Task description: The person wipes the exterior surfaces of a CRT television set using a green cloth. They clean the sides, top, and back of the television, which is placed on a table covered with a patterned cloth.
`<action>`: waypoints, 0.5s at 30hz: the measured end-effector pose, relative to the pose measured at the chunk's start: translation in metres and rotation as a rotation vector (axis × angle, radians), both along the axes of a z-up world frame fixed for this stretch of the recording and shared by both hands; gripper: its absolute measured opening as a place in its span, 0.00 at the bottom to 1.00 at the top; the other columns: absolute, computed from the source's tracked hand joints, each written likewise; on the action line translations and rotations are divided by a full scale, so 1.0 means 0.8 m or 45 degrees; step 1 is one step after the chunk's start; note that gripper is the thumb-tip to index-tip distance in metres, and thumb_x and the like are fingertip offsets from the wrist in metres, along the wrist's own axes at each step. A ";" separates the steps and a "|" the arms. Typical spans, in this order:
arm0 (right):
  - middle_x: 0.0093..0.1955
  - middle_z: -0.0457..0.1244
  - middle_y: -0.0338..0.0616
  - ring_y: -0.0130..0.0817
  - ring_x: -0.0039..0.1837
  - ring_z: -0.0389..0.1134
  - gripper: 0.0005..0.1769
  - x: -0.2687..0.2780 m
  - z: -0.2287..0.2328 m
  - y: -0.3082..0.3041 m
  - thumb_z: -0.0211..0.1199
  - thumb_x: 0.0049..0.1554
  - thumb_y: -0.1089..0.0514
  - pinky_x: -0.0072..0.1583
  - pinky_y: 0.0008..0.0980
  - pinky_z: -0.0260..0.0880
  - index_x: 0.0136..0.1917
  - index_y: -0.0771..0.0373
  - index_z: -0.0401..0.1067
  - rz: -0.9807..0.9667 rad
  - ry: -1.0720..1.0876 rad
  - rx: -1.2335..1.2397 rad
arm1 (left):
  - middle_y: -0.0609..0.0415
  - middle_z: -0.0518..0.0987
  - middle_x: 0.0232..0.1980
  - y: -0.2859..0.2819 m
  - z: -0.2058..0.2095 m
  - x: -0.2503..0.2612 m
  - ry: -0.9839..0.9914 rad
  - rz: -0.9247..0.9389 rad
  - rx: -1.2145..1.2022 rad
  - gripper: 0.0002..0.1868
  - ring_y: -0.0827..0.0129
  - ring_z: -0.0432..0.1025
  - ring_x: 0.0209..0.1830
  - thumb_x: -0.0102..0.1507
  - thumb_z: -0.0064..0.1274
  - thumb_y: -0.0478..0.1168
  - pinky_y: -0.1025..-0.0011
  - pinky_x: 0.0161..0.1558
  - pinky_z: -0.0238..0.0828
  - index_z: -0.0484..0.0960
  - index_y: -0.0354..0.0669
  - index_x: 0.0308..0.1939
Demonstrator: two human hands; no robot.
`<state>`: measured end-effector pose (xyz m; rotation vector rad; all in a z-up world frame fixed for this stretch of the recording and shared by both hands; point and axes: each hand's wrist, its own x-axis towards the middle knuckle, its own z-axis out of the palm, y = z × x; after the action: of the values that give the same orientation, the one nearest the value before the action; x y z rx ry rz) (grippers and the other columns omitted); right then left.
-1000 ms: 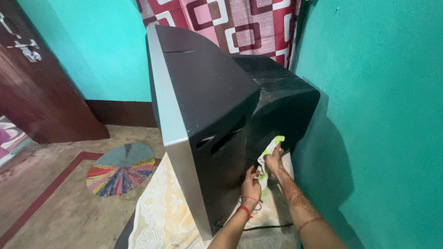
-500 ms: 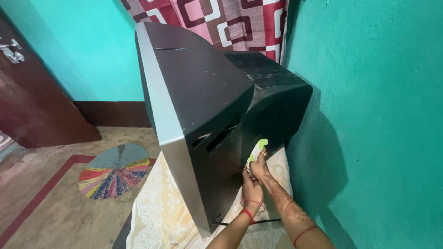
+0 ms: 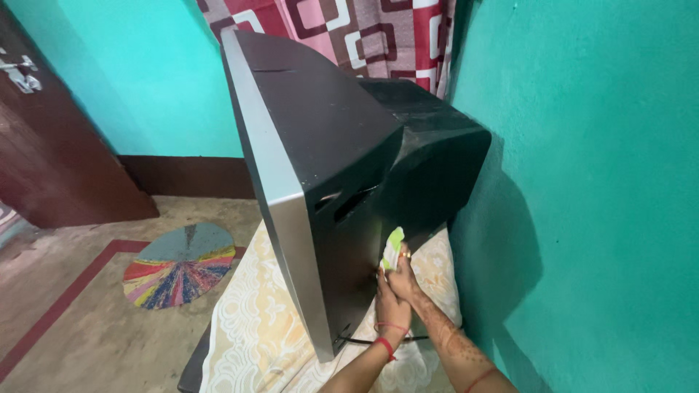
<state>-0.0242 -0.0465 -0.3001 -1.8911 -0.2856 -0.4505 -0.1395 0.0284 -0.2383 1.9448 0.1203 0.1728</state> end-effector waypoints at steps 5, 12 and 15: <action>0.63 0.54 0.51 0.47 0.67 0.58 0.34 -0.021 -0.003 -0.023 0.55 0.44 0.77 0.68 0.36 0.58 0.64 0.66 0.61 0.045 -0.134 -0.040 | 0.30 0.64 0.72 -0.008 -0.005 -0.009 -0.095 -0.113 0.059 0.43 0.41 0.61 0.72 0.62 0.55 0.43 0.58 0.69 0.59 0.51 0.33 0.75; 0.60 0.57 0.47 0.38 0.59 0.64 0.17 0.048 -0.001 -0.072 0.61 0.52 0.72 0.59 0.35 0.68 0.56 0.65 0.70 -0.419 -0.050 0.424 | 0.27 0.65 0.70 -0.052 -0.007 0.049 -0.303 -0.162 0.242 0.40 0.37 0.62 0.69 0.60 0.53 0.36 0.53 0.69 0.57 0.55 0.29 0.74; 0.54 0.61 0.44 0.37 0.50 0.66 0.21 0.081 0.006 -0.087 0.58 0.51 0.71 0.51 0.37 0.69 0.58 0.61 0.69 -0.546 0.323 0.853 | 0.32 0.67 0.69 -0.056 -0.006 0.055 -0.235 -0.184 0.210 0.39 0.39 0.63 0.69 0.59 0.48 0.33 0.54 0.68 0.58 0.57 0.36 0.75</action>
<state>0.0403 -0.1165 -0.2956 -1.3146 0.4088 -0.5057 -0.0957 -0.0164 -0.2433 2.0816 -0.1605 0.2726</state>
